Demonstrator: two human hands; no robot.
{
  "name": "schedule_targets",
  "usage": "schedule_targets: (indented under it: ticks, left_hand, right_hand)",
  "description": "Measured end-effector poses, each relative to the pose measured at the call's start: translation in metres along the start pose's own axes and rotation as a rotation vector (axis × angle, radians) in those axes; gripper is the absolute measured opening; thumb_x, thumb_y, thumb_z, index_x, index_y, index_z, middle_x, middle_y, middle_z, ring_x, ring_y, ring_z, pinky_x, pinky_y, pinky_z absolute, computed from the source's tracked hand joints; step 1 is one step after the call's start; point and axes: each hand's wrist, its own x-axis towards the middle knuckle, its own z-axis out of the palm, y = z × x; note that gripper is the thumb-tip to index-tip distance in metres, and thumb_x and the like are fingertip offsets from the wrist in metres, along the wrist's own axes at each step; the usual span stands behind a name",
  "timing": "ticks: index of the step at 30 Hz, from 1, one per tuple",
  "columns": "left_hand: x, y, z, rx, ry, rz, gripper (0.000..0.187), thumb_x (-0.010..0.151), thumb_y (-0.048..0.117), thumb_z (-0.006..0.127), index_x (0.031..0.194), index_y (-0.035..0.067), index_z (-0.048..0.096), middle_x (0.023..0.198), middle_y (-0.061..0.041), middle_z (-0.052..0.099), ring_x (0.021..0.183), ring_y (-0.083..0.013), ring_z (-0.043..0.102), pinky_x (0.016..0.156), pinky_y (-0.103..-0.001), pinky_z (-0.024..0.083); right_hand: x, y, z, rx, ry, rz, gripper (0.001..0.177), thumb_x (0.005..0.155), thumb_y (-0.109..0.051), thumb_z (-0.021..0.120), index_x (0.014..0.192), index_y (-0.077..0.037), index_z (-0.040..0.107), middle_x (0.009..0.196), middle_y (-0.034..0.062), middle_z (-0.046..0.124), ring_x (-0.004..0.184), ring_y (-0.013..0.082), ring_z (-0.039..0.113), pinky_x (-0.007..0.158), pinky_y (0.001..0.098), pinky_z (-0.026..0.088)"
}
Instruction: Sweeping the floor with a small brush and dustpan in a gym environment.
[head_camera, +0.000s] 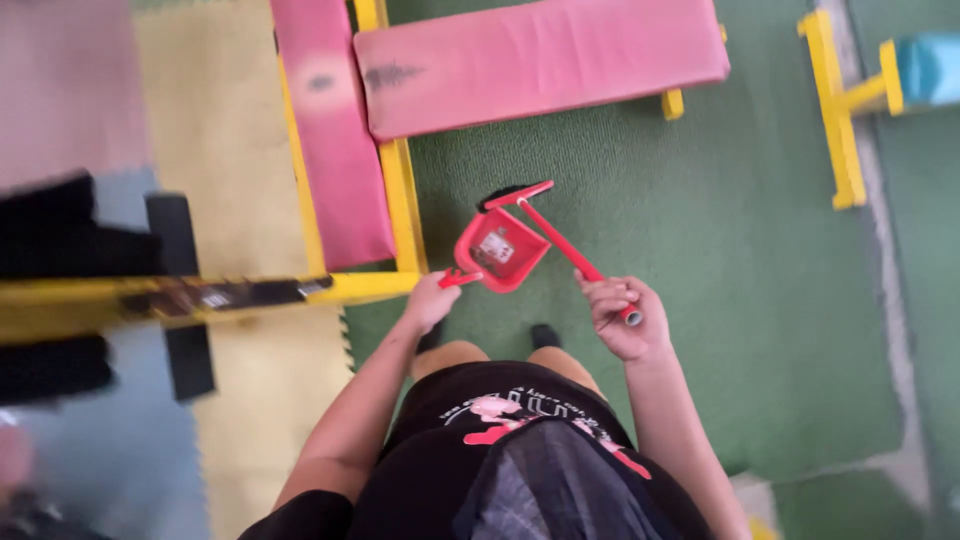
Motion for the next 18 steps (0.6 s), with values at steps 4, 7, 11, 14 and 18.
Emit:
schedule_targets:
  ticks: [4, 7, 11, 14, 18]
  left_hand:
    - [-0.017, -0.014, 0.049, -0.131, 0.137, -0.193, 0.029, 0.081, 0.021, 0.067, 0.108, 0.012, 0.074, 0.067, -0.003, 0.065, 0.056, -0.0154, 0.061, 0.053, -0.034, 0.048]
    - [-0.044, -0.025, 0.081, -0.284, 0.25, -0.212, 0.036, 0.08, 0.017, 0.065, 0.113, 0.007, 0.075, 0.069, -0.004, 0.062, 0.056, -0.0144, 0.056, 0.052, -0.033, 0.046]
    - [-0.106, 0.012, 0.102, -0.378, 0.358, -0.324, 0.05, 0.078, 0.016, 0.066, 0.127, 0.008, 0.07, 0.072, -0.002, 0.064, 0.057, -0.0135, 0.058, 0.054, -0.032, 0.048]
    - [-0.143, 0.005, 0.117, -0.358, 0.432, -0.327, 0.059, 0.078, 0.016, 0.065, 0.136, 0.006, 0.063, 0.08, 0.0, 0.07, 0.062, -0.0116, 0.063, 0.058, -0.03, 0.052]
    - [-0.18, -0.002, 0.133, -0.26, 0.467, -0.408, 0.059, 0.079, 0.019, 0.065, 0.136, 0.006, 0.065, 0.084, -0.01, 0.073, 0.073, -0.019, 0.068, 0.069, -0.034, 0.053]
  right_hand:
    - [-0.013, -0.08, 0.004, -0.161, 0.125, 0.196, 0.041, 0.099, -0.004, 0.042, 0.136, 0.013, 0.039, 0.065, -0.0032, 0.046, 0.047, 0.0058, 0.048, 0.044, 0.0227, 0.042]
    - [-0.024, -0.131, 0.007, -0.219, 0.162, 0.277, 0.037, 0.106, -0.01, 0.046, 0.134, 0.013, 0.042, 0.068, -0.0037, 0.045, 0.047, 0.0042, 0.046, 0.04, 0.0204, 0.039]
    - [-0.01, -0.227, -0.001, -0.513, 0.272, 0.302, 0.036, 0.106, -0.016, 0.05, 0.13, 0.012, 0.05, 0.062, -0.0054, 0.043, 0.045, 0.0022, 0.044, 0.039, 0.0189, 0.038]
    - [0.021, -0.28, -0.004, -0.989, 0.428, 0.204, 0.013, 0.106, -0.011, 0.054, 0.114, -0.001, 0.055, 0.066, -0.0084, 0.043, 0.046, -0.001, 0.043, 0.035, 0.0163, 0.032]
    - [0.079, -0.299, 0.007, -1.69, 0.555, 0.186, 0.014, 0.099, -0.011, 0.057, 0.09, -0.009, 0.046, 0.061, -0.0049, 0.042, 0.045, 0.0066, 0.04, 0.037, 0.0261, 0.03]
